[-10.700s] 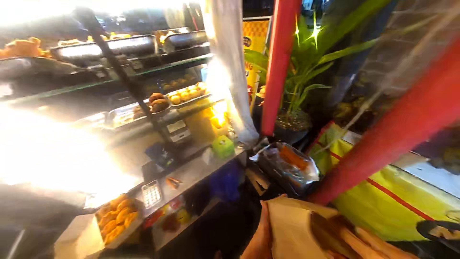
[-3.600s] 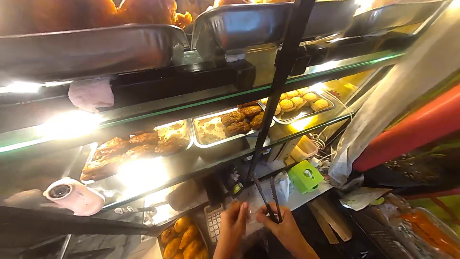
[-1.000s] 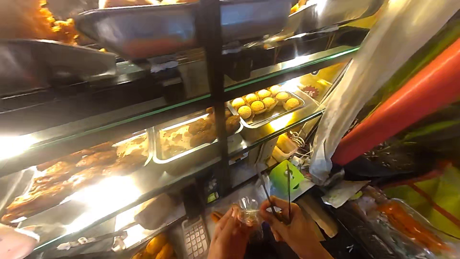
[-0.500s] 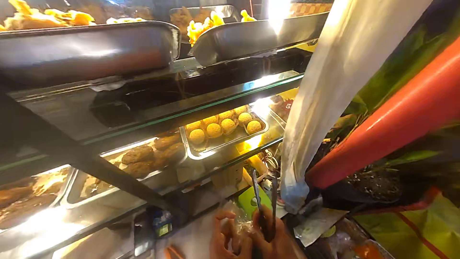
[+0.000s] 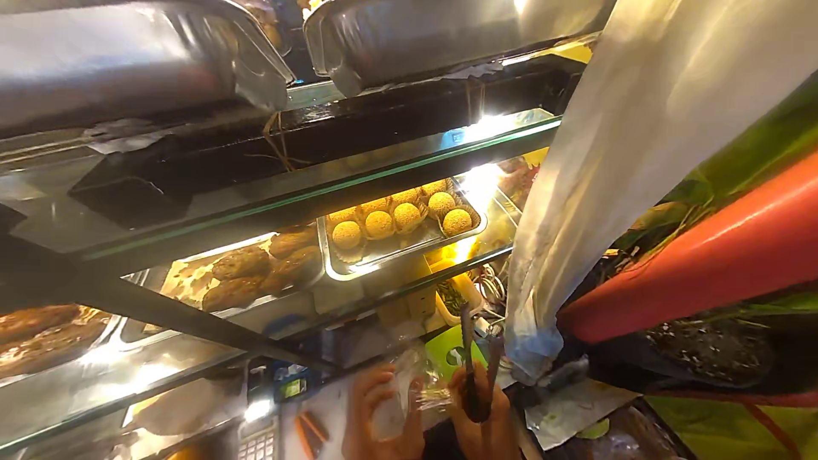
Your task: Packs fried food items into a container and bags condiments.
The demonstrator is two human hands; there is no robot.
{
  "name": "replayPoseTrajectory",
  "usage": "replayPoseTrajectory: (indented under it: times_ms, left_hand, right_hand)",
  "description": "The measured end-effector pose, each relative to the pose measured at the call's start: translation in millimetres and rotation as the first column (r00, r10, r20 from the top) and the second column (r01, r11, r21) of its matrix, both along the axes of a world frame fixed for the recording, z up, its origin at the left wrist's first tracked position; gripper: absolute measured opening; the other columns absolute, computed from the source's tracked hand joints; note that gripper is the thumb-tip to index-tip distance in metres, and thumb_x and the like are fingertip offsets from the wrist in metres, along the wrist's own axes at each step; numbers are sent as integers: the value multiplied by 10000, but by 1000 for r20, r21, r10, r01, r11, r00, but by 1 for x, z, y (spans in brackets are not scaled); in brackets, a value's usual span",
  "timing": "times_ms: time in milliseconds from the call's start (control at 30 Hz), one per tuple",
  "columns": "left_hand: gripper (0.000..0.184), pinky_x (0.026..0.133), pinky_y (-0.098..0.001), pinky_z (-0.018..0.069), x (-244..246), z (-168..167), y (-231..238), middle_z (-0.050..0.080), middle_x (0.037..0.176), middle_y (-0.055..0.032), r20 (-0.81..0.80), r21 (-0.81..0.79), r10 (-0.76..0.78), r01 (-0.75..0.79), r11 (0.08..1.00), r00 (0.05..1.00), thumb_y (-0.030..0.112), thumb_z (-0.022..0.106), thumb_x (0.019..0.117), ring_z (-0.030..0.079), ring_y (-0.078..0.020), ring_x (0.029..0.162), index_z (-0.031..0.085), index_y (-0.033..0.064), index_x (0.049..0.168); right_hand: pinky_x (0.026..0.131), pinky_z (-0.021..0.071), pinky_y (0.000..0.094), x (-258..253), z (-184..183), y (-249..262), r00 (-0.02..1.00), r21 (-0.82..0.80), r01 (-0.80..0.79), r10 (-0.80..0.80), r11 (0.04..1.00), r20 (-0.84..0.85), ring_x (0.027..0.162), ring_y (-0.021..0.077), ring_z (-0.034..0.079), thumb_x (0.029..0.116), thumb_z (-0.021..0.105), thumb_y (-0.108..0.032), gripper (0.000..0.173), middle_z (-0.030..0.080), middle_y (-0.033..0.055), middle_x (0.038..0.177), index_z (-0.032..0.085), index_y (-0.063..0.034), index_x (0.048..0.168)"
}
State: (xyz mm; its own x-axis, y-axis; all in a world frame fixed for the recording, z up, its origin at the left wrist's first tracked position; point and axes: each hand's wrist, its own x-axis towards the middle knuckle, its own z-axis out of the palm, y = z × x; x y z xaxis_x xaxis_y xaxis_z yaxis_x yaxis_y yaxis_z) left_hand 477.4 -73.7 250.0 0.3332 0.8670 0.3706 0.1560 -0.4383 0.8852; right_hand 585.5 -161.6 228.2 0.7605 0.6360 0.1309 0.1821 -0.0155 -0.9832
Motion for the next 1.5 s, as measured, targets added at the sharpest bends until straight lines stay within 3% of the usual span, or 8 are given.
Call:
replayPoseTrajectory:
  times_ms: [333,467,567,667,800,1000,1200,1500]
  left_hand:
    - [236,942,-335,566,-17,-3,-2,763,998,-29,609,-669,-71,560,489,790,170,557,1024,714,-131,973,782,120,971]
    - [347,948,-437,550,-27,-8,1,732,1108,-138,804,-581,244,803,133,542,359,672,885,696,-267,1056,756,86,1082]
    - [200,833,-342,602,-22,4,2,744,952,-37,697,-633,42,587,504,716,81,743,836,716,-139,889,722,96,1034]
    - [171,572,-139,518,-6,-4,1,600,666,81,165,-182,86,-56,982,983,-5,723,707,585,34,604,591,91,756]
    - [282,610,-194,565,-10,-13,18,660,781,-50,-74,306,298,-263,915,952,244,751,878,637,-44,669,656,0,983]
    - [997,1083,-436,500,-40,-12,48,480,1522,-173,383,-367,-479,606,706,790,595,683,897,523,-277,1357,293,-48,1552]
    - [66,792,-250,595,-32,-14,23,748,924,-8,476,-588,40,284,758,878,40,745,870,704,-83,849,735,104,886]
    - [154,754,-278,622,-44,-14,20,766,958,-48,401,-563,-174,392,728,900,34,783,850,727,-113,810,740,40,998]
  right_hand:
    - [431,483,175,31,-2,7,953,65,-241,249,968,-175,505,-13,568,880,754,-79,151,765,-29,863,776,-71,1030]
    - [418,379,133,38,19,2,388,374,-474,570,797,-724,461,-49,443,1001,638,-179,132,695,-29,786,745,-106,1022]
    - [457,410,132,32,16,4,315,485,-561,715,671,-624,516,-47,482,991,633,-235,121,678,-64,851,697,-171,1072]
    - [522,487,171,9,13,14,856,137,-451,470,882,-213,594,-10,556,898,762,-193,240,638,-59,774,636,-54,1047]
    - [454,435,172,4,-1,41,987,49,-42,33,998,160,512,-3,488,916,766,-361,323,568,-59,653,648,-60,902]
    - [427,420,164,31,24,44,675,94,-449,406,889,-616,454,-6,461,898,709,-163,99,566,-83,652,620,-143,937]
    - [435,409,171,41,5,32,615,217,-545,562,810,-553,489,-8,453,921,737,-283,268,574,-78,757,619,-138,1113]
    - [487,462,159,14,4,22,917,146,-353,372,924,-145,577,-11,541,959,722,-175,142,672,-35,832,691,-61,1038]
